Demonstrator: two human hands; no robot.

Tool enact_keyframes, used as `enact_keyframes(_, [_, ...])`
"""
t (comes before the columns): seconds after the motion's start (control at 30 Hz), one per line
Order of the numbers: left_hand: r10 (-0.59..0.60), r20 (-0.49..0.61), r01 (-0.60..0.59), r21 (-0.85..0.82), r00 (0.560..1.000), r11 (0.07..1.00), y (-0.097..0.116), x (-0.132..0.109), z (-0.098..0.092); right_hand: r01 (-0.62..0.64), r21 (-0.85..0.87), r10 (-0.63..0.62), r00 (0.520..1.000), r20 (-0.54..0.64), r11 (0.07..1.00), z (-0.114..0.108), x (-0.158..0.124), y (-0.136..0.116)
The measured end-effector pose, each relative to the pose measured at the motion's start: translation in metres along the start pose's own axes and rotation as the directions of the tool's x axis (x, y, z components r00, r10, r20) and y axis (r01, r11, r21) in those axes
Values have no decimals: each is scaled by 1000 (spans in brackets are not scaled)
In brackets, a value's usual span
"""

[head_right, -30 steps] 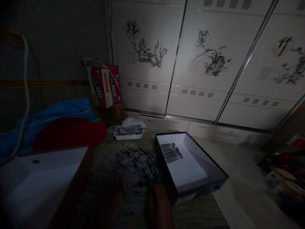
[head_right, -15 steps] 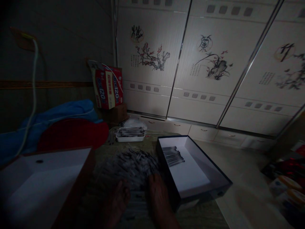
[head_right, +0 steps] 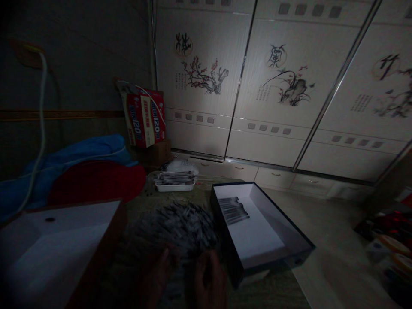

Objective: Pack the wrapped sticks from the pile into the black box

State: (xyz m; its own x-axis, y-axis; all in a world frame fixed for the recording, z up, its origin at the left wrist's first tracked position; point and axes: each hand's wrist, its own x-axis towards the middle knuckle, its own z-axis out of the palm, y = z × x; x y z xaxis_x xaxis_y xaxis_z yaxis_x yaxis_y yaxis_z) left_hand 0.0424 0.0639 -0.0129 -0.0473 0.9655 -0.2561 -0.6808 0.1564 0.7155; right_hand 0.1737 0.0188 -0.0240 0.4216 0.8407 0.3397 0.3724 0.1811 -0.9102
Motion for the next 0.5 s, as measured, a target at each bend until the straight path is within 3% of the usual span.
enact_keyframes(0.13, [46, 102, -53, 73, 994, 996, -9, 5, -6, 64, 115, -64, 998, -7, 991, 2, -8, 0])
enact_keyframes(0.3, [46, 67, -54, 123, 997, 991, -8, 3, -3, 3, 115, -2, 1000, -13, 993, -2, -8, -3])
enact_keyframes(0.5, [62, 110, -87, 239, 992, 967, -6, 1, 3, -55, 155, 57, 998, -3, 986, -3, -7, -8])
